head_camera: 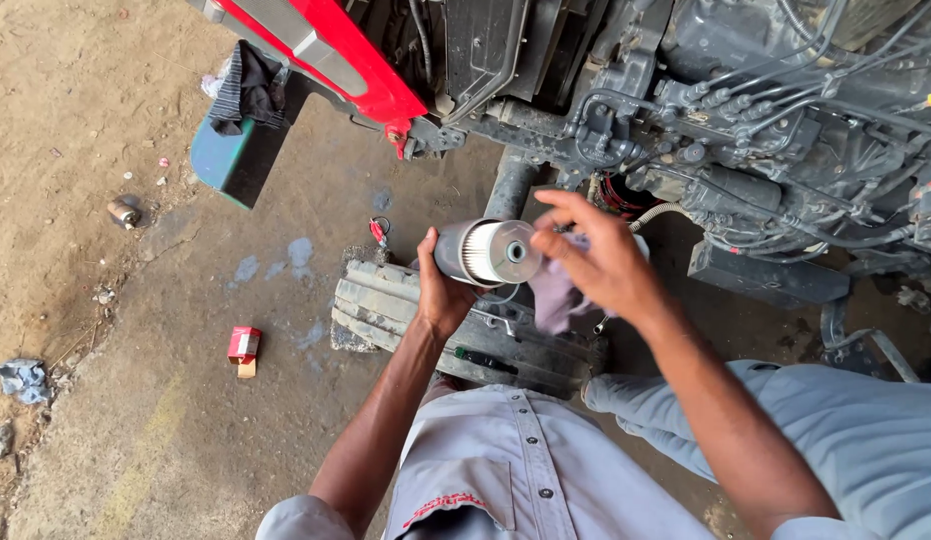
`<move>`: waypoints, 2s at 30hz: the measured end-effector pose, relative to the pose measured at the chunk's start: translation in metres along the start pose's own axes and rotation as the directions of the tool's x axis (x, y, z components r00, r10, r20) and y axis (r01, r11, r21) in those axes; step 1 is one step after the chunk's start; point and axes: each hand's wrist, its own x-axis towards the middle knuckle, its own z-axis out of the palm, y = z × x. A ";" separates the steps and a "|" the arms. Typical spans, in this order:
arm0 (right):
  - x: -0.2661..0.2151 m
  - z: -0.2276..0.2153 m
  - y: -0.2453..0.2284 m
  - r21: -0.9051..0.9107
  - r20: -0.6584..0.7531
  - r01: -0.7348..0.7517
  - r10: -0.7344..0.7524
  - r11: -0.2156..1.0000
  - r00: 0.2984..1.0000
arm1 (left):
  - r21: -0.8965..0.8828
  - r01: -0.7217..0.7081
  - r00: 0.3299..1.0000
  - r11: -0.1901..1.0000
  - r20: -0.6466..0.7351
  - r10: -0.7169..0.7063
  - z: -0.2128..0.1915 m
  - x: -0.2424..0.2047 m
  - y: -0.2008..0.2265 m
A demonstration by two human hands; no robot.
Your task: Replacing a fuel or oil filter on a tractor engine, including cleaning the mounting area and using a wrench.
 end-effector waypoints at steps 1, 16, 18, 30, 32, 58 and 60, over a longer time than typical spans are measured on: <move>0.002 -0.009 0.004 -0.002 -0.001 0.001 -0.001 1.000 1.000 | 0.000 0.000 1.000 1.000 0.002 0.000 -0.002 0.001 0.000; 0.055 0.055 0.013 -0.197 -0.492 0.154 -0.234 0.968 0.838 | 0.098 0.116 0.986 0.988 -0.132 -0.102 0.015 0.007 -0.031; 0.058 0.035 0.016 -0.114 -0.582 0.159 -0.195 0.981 0.789 | 0.102 0.117 0.983 0.988 -0.150 -0.101 0.014 0.004 -0.027; 0.031 0.093 0.086 -0.087 -0.210 -0.191 0.169 0.978 0.963 | 0.431 0.211 0.896 0.877 -0.445 0.003 -0.076 0.017 -0.027; 0.007 0.116 0.123 -0.134 -0.009 -0.241 0.242 0.961 0.970 | 0.443 0.268 0.864 0.856 -0.503 -0.011 -0.115 0.014 -0.028; -0.074 0.237 0.247 0.261 0.620 -0.811 0.553 0.524 0.557 | 0.979 0.204 0.979 -0.018 -0.204 0.007 -0.193 0.026 -0.034; -0.073 0.236 0.255 0.148 0.579 -0.778 0.584 0.611 0.569 | 0.962 -0.026 0.990 -0.272 0.063 0.129 -0.202 0.030 -0.056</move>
